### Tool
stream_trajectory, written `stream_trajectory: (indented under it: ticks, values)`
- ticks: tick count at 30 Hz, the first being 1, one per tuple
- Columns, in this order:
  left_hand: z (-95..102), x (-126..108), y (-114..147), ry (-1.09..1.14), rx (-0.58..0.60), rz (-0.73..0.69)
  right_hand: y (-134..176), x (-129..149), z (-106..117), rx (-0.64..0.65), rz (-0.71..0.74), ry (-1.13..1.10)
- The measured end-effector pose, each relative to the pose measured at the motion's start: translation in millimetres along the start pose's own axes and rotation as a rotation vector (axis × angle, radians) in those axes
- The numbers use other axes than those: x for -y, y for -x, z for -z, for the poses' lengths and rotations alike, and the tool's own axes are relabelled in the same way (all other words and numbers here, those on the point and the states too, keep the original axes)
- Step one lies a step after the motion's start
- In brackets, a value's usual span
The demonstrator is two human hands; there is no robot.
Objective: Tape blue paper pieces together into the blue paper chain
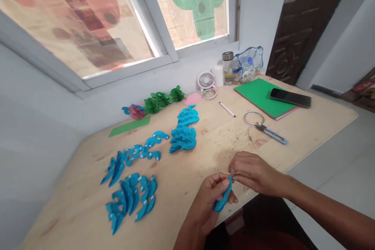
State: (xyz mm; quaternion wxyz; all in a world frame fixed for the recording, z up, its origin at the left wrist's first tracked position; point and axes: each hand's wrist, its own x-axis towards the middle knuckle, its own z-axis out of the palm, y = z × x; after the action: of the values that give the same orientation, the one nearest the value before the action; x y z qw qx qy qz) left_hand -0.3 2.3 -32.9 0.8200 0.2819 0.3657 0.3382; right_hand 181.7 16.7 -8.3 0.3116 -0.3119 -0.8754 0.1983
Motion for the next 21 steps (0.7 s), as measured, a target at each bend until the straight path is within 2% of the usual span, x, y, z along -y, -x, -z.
stream_trajectory:
  ticks: [3, 5, 9, 12, 16, 21]
  values:
    - [-0.8, 0, -7, 0.048, -0.016, -0.005, 1, -14, 11, -0.038, -0.022, -0.028]
    - [-2.2, -1, -11, 0.023, -0.077, -0.023, 5, -29, 22, -0.115, -0.122, 0.014]
    - [-4.9, -5, -16, -0.06, -0.215, -0.04, 21, -70, 48, -0.272, -0.604, 0.186]
    - [-5.6, -8, -21, -0.11, -0.287, -0.057, 34, -94, 62, -0.354, -0.804, 0.419]
    - [-4.9, -10, -26, -0.155, -0.355, -0.1, 41, -111, 72, -0.291, -0.956, 0.57]
    - [-4.4, -10, -28, -0.171, -0.353, -0.129, 39, -124, 80, -0.139, -1.0, 0.623]
